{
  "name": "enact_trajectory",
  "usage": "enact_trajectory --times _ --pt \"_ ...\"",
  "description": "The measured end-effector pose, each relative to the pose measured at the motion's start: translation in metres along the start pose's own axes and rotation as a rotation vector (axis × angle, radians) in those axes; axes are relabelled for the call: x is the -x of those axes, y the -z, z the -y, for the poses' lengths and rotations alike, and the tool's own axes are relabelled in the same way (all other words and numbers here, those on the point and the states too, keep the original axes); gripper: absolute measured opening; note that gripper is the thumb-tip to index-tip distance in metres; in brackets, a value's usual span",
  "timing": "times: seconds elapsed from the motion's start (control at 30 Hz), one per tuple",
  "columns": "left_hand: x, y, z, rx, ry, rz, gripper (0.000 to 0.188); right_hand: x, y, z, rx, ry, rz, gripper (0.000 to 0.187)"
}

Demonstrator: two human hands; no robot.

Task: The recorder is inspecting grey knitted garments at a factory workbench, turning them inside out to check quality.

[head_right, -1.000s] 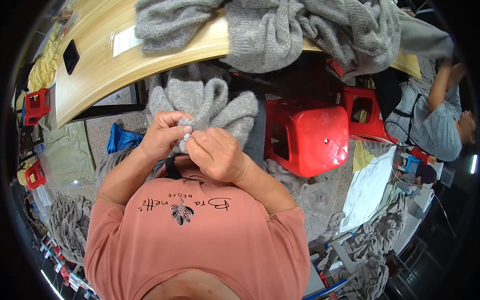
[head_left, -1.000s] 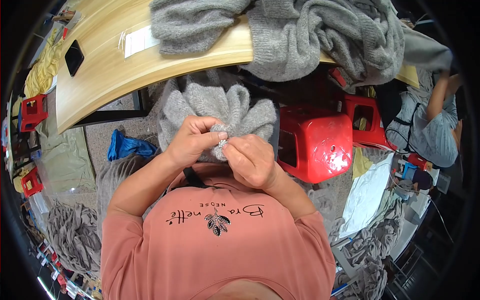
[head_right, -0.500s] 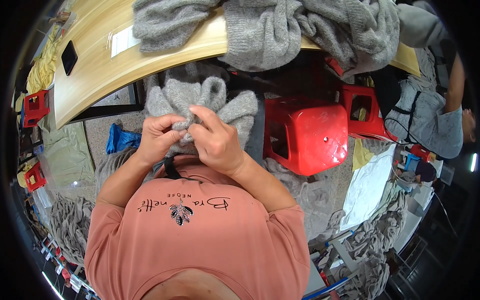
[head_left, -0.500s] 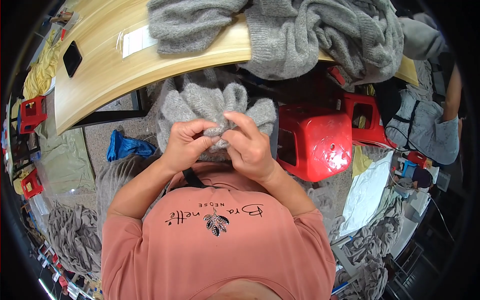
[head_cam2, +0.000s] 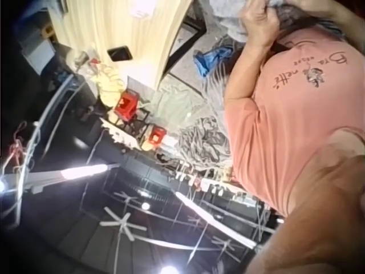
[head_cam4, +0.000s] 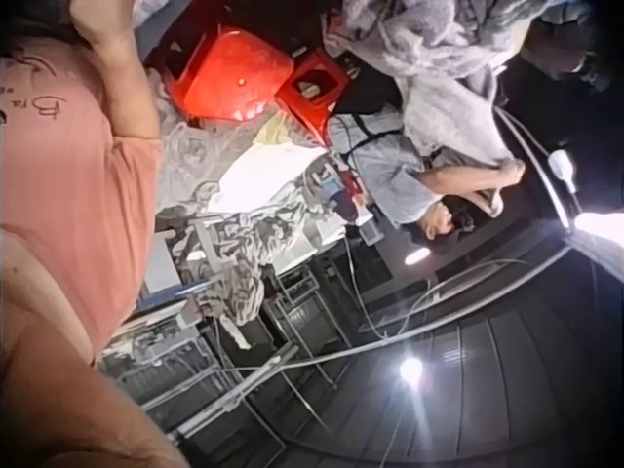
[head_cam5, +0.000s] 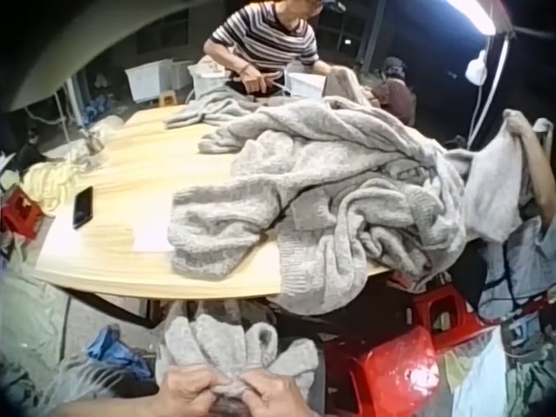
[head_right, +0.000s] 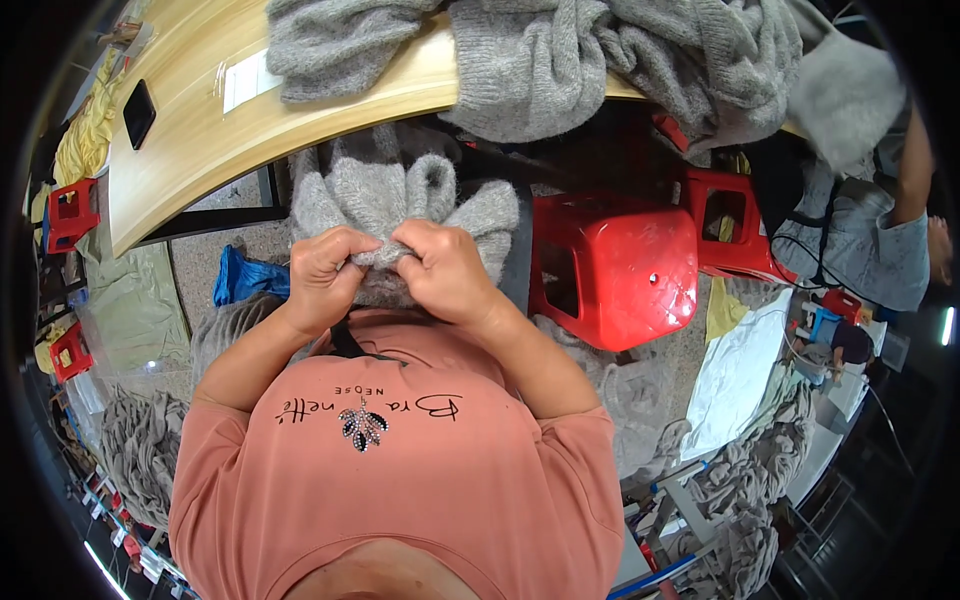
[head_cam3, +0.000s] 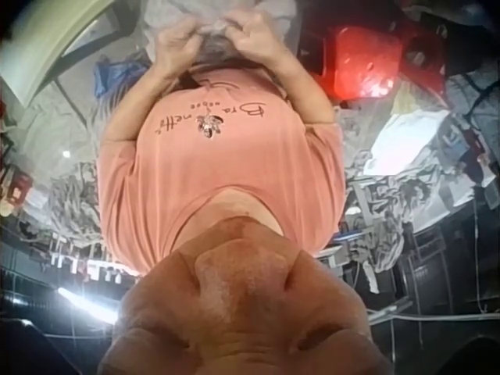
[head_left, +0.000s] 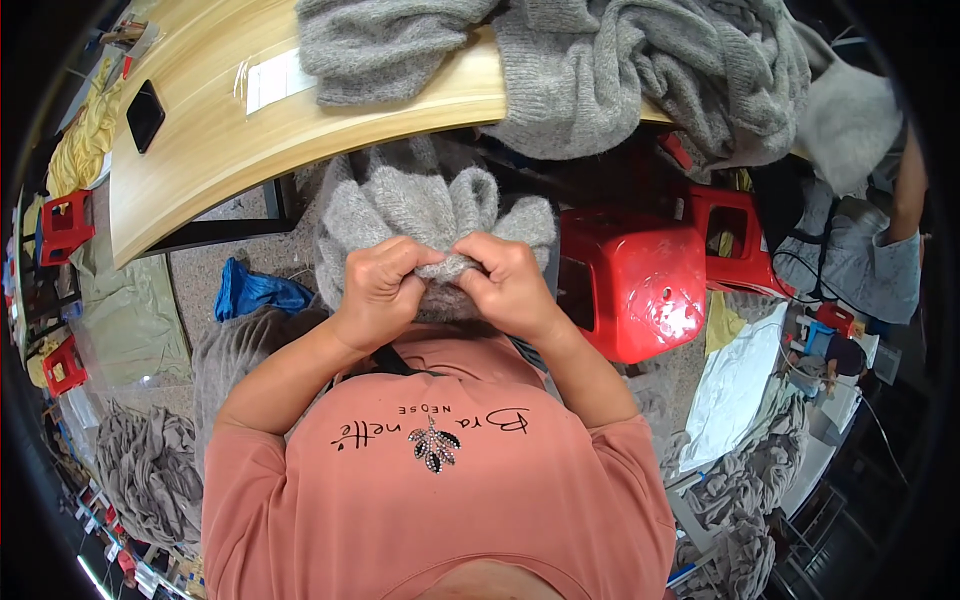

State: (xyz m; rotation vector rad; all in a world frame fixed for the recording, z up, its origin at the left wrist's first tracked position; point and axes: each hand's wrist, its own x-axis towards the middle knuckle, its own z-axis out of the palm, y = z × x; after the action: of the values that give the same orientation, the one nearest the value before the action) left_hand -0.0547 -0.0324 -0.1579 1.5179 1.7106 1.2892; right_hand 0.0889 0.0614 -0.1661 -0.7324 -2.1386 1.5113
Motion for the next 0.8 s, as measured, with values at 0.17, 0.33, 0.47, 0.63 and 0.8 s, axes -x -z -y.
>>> enact_trajectory --times 0.17,0.33,0.47,0.63,0.8 --pt "0.0 -0.002 0.002 -0.15 -0.13 -0.026 0.027 0.003 -0.011 0.001 0.12 0.068 -0.112 0.009" --pt "0.0 -0.015 0.002 -0.356 -0.333 -0.175 0.027 -0.006 -0.019 -0.005 0.268 0.137 -0.256 0.006" --pt "-0.002 -0.014 0.003 -0.302 -0.297 -0.21 0.027 -0.006 -0.018 -0.002 0.198 0.233 -0.315 0.012" --pt "-0.017 -0.009 0.005 -0.012 -0.136 0.077 0.025 0.012 0.012 0.016 -0.255 0.059 -0.332 0.013" --pt "-0.027 0.008 0.01 0.147 0.071 0.114 0.003 0.025 0.033 -0.012 -0.464 -0.09 -0.516 0.015"
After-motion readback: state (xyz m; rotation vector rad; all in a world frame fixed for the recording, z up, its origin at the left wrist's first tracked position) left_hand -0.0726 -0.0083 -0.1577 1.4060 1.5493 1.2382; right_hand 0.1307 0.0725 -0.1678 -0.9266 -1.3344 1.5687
